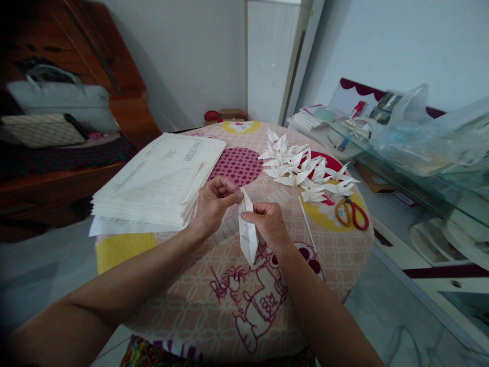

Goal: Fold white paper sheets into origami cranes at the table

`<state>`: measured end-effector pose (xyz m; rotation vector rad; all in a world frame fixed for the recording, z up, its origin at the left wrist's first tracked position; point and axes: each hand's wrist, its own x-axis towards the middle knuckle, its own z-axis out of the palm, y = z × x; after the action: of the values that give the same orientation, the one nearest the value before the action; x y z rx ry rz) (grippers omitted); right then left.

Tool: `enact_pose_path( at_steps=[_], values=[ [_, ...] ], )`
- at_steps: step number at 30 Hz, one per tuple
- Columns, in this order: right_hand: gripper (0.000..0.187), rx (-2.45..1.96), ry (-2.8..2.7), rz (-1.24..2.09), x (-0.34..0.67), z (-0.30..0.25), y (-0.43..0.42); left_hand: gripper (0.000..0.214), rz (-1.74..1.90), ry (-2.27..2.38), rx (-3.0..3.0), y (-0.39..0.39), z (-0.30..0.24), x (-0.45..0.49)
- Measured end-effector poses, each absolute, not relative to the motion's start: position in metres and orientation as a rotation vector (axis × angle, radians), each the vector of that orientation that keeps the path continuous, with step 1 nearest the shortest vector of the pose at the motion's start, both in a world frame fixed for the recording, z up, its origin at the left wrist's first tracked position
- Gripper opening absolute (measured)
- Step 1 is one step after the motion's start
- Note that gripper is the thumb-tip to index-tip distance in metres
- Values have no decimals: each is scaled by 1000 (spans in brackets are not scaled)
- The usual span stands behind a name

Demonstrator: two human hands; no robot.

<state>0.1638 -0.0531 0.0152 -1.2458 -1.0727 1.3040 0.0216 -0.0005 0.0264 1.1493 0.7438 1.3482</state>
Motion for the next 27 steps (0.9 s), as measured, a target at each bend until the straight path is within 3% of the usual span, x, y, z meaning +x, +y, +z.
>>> enact_pose_path(
  at_steps=[11,16,22,27],
  values=[
    [15,-1236,-998,1388,161,18,-54,34,1369,724,1073,3,26,23],
    [14,-1231,-941,1457,164,16,-54,28,1359,738,978,12,26,18],
    [15,-1207,-929,1421,165,13,-52,31,912,693,1128,12,22,10],
    [14,-1227,-949,1430,163,12,-51,34,904,798,1232,8,18,17]
  ],
)
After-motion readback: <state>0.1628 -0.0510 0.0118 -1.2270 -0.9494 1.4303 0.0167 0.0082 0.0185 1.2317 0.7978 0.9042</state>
